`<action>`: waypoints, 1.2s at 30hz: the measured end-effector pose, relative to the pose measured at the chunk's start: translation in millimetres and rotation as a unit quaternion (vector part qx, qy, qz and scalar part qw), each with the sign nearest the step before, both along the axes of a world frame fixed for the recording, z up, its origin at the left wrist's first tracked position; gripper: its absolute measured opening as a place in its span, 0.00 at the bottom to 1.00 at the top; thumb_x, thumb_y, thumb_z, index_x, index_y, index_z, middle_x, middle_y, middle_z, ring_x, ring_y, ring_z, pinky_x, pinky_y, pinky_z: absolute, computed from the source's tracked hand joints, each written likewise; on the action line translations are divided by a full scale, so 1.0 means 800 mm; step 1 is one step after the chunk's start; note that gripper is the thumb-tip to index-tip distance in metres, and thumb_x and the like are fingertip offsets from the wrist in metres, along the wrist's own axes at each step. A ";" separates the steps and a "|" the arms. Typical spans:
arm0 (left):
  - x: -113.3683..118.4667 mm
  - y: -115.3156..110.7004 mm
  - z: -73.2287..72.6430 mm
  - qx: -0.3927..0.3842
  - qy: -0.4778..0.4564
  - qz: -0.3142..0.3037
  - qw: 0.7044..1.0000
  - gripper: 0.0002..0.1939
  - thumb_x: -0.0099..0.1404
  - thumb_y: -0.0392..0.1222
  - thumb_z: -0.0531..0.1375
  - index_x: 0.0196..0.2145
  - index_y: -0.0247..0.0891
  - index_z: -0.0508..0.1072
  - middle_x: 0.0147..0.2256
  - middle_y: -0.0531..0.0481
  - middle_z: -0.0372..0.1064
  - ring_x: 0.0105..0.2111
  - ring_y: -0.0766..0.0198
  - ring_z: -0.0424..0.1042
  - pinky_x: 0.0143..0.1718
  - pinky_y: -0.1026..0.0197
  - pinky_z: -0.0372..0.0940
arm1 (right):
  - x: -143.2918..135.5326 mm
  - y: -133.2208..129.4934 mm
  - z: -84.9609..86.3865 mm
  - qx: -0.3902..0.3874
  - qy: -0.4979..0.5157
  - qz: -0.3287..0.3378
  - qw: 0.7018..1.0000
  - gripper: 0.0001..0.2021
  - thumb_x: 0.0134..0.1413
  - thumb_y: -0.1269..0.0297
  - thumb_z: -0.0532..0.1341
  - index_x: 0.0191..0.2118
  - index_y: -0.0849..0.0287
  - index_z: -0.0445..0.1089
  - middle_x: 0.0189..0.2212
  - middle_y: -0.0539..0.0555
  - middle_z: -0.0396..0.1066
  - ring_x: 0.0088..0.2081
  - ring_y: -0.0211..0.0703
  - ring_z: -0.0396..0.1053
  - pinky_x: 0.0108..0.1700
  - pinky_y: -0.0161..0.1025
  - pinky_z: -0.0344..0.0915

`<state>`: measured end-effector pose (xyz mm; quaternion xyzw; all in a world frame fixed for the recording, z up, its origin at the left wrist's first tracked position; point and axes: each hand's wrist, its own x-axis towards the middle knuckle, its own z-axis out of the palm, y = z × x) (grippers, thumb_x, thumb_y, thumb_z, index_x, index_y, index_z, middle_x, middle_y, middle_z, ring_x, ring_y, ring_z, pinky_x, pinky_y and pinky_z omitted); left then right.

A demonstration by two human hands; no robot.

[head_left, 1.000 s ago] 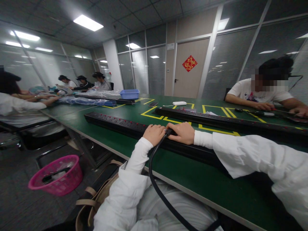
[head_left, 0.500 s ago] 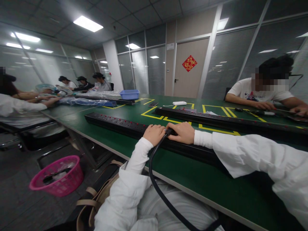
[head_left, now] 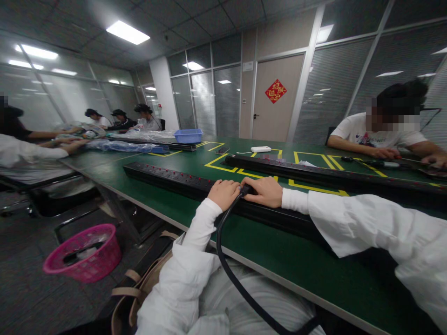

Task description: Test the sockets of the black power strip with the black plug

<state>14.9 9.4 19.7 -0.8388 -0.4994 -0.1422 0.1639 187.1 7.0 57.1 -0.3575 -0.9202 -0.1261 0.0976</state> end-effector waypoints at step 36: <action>-0.002 0.003 -0.005 0.013 0.002 -0.005 1.000 0.14 0.64 0.42 0.43 0.39 0.40 0.65 0.36 0.50 0.68 0.40 0.61 0.66 0.45 0.55 0.55 | 0.001 0.008 -0.007 -0.014 0.092 0.013 0.996 0.16 0.46 0.53 0.55 0.40 0.56 0.64 0.23 0.48 0.67 0.24 0.37 0.64 0.25 0.30 0.47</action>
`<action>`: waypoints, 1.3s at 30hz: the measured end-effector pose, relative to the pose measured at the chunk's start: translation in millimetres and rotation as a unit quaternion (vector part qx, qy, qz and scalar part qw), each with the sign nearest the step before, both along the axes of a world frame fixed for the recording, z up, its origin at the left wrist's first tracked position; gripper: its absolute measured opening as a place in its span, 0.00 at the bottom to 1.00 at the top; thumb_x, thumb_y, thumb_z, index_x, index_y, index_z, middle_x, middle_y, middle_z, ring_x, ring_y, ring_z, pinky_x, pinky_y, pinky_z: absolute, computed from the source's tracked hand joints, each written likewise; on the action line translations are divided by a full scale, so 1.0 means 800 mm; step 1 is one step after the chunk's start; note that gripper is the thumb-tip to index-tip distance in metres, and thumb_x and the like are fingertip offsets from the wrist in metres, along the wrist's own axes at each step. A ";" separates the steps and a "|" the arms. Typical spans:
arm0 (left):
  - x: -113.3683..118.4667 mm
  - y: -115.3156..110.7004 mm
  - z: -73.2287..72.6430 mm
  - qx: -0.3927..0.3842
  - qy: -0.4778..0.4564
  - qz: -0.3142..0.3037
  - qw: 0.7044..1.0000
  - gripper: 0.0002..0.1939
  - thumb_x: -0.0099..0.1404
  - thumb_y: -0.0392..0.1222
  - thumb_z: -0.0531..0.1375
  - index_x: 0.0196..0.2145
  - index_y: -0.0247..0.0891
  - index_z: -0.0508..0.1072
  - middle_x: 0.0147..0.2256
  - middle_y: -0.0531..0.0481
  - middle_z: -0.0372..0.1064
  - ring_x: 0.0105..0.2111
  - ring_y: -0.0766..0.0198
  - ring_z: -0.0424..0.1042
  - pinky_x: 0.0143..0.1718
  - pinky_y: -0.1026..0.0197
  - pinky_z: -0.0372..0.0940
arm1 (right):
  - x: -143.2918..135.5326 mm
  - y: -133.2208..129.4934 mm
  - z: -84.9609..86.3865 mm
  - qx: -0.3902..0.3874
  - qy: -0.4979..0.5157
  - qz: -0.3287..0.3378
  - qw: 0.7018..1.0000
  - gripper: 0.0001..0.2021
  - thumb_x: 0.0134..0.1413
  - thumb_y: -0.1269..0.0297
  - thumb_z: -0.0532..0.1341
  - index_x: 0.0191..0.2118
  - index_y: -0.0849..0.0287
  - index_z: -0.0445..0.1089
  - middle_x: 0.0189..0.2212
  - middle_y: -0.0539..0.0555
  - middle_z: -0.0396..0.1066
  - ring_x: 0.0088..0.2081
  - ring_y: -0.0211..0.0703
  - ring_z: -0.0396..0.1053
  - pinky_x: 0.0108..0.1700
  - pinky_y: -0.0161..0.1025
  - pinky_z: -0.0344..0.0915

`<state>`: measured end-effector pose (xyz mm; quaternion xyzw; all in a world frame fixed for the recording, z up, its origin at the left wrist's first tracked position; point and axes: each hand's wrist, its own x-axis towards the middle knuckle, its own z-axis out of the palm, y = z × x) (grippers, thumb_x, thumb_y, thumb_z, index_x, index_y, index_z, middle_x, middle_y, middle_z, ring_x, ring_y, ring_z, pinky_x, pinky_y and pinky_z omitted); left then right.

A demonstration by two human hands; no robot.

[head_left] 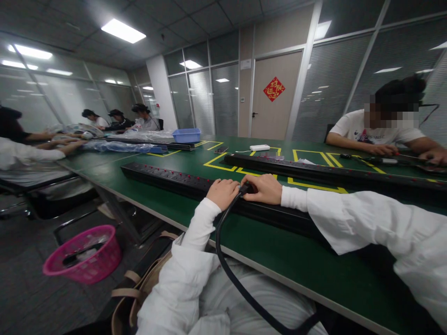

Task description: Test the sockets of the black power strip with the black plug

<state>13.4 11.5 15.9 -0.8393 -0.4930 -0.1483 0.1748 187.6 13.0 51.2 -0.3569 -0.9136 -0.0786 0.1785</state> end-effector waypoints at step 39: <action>0.000 -0.005 0.006 -0.017 -0.001 0.007 1.000 0.14 0.65 0.42 0.42 0.40 0.40 0.65 0.37 0.49 0.68 0.41 0.61 0.66 0.46 0.56 0.55 | 0.000 -0.011 0.011 -0.009 -0.034 0.010 0.999 0.18 0.51 0.52 0.52 0.42 0.58 0.62 0.26 0.50 0.69 0.28 0.39 0.66 0.27 0.31 0.48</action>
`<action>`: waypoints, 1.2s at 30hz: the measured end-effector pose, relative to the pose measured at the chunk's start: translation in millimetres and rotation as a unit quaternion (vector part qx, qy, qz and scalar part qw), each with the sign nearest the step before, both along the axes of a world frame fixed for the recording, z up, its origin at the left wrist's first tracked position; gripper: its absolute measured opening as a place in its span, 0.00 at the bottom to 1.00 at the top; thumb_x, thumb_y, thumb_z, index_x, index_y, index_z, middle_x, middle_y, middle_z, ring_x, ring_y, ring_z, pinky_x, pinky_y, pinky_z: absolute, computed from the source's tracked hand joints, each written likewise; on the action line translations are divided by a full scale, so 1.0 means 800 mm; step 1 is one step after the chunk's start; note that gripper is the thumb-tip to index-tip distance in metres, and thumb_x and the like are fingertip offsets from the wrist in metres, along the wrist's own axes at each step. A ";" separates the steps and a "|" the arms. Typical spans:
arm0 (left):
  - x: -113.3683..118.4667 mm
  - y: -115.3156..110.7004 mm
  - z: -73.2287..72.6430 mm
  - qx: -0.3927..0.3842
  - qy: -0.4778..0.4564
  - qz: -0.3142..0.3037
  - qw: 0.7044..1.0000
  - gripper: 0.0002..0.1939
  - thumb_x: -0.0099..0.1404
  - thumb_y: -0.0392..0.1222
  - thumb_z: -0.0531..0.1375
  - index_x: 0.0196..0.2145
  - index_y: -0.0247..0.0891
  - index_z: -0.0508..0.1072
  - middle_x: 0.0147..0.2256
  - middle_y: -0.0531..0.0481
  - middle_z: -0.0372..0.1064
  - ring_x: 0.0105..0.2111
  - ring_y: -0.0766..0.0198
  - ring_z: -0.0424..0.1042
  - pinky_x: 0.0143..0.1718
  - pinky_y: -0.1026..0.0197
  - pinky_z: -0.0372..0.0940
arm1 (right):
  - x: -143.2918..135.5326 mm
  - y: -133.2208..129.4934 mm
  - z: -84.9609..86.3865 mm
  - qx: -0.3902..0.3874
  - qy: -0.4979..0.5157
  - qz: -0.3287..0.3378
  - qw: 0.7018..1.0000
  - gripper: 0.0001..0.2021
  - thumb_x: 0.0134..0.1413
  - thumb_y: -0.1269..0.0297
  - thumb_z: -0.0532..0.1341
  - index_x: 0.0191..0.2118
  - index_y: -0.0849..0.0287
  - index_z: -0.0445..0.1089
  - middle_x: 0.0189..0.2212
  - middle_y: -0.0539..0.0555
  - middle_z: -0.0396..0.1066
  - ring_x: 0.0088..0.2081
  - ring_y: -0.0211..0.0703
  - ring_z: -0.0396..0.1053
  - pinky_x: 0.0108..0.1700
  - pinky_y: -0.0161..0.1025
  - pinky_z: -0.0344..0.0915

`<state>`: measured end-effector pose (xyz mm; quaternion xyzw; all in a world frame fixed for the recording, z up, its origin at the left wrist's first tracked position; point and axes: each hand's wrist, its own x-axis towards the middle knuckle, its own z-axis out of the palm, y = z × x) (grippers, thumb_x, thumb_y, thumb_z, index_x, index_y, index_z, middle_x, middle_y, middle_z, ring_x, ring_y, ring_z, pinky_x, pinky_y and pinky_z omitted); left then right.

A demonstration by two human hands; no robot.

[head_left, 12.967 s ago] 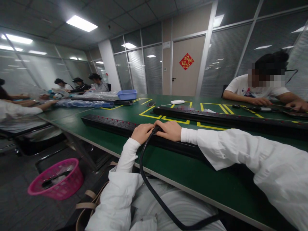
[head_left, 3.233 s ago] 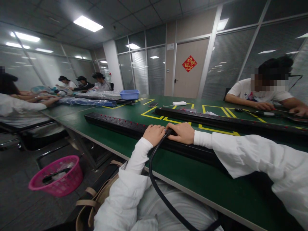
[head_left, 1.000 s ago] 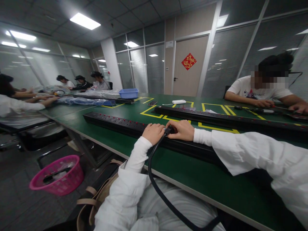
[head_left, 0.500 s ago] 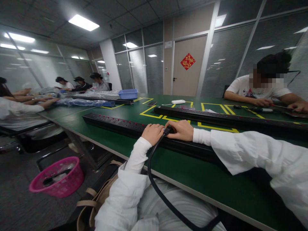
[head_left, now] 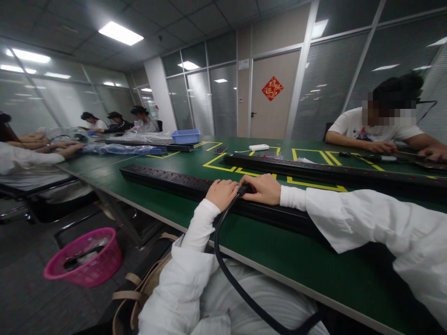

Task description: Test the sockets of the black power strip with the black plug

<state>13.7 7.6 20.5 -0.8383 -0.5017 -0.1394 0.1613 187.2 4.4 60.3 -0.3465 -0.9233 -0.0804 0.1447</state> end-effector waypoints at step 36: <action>-0.001 0.000 -0.001 0.001 0.005 -0.007 1.000 0.14 0.64 0.41 0.42 0.40 0.40 0.65 0.37 0.49 0.68 0.41 0.61 0.65 0.46 0.55 0.55 | 0.000 -0.002 0.002 0.005 -0.022 -0.012 1.000 0.19 0.52 0.50 0.51 0.43 0.59 0.61 0.29 0.52 0.70 0.29 0.41 0.67 0.27 0.32 0.47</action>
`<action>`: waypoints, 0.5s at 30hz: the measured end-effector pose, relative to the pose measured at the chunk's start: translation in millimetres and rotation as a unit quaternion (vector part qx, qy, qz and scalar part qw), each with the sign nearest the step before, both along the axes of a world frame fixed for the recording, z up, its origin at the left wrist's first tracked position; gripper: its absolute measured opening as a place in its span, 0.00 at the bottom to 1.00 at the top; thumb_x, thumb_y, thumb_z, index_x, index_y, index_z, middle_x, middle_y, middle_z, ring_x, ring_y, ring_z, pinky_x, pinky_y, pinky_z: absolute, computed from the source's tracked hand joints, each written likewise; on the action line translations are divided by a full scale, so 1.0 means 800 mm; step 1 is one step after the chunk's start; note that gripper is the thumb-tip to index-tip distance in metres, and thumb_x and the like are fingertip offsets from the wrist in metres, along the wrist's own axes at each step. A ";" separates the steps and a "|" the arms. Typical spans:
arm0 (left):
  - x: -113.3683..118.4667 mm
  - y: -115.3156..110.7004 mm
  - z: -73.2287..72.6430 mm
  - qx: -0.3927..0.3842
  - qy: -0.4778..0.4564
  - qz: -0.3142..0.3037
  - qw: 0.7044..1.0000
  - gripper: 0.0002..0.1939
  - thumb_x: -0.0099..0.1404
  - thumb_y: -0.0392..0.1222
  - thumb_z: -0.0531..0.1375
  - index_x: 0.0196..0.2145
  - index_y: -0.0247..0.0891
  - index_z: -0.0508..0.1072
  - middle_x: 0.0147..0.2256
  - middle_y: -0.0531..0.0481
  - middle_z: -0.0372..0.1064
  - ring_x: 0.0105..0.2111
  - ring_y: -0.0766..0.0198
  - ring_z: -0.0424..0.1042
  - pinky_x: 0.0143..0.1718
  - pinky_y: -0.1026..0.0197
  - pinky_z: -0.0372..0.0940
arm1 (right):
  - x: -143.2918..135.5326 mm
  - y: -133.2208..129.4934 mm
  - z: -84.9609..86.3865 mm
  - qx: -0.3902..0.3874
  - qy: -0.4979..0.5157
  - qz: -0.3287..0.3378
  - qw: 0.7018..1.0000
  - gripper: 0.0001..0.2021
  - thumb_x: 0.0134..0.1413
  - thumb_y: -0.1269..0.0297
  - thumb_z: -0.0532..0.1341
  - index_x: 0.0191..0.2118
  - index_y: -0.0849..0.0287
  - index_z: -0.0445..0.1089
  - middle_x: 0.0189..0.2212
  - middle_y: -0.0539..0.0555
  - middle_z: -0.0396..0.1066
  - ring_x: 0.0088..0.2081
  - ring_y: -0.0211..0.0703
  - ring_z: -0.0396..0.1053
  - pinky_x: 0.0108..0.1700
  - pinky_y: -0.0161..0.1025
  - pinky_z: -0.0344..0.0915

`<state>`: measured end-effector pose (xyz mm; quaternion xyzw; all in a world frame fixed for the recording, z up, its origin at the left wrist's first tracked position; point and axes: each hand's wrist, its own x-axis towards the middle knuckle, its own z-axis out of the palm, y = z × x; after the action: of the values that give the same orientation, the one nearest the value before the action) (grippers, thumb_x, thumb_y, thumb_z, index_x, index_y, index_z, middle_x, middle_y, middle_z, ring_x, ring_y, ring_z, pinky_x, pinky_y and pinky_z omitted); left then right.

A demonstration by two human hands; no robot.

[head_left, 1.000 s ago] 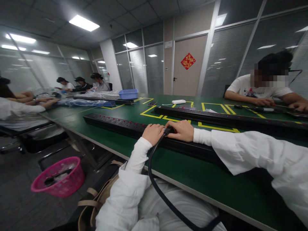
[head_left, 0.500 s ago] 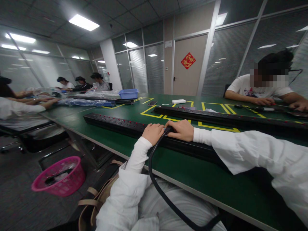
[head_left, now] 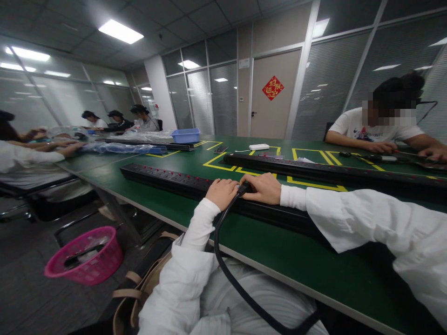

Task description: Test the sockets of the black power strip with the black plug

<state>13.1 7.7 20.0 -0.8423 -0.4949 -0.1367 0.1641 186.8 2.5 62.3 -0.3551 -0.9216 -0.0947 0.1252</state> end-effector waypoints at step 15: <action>0.000 -0.001 0.000 0.003 0.000 0.004 1.000 0.15 0.65 0.41 0.41 0.39 0.39 0.65 0.37 0.49 0.68 0.41 0.61 0.66 0.47 0.56 0.54 | 0.001 0.004 -0.003 0.013 -0.006 0.011 1.000 0.19 0.52 0.50 0.51 0.43 0.59 0.60 0.29 0.52 0.70 0.29 0.41 0.67 0.26 0.32 0.47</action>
<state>13.4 7.3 20.4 -0.8399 -0.4976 -0.1376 0.1673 187.8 5.7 59.6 -0.3422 -0.9249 -0.1074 0.1258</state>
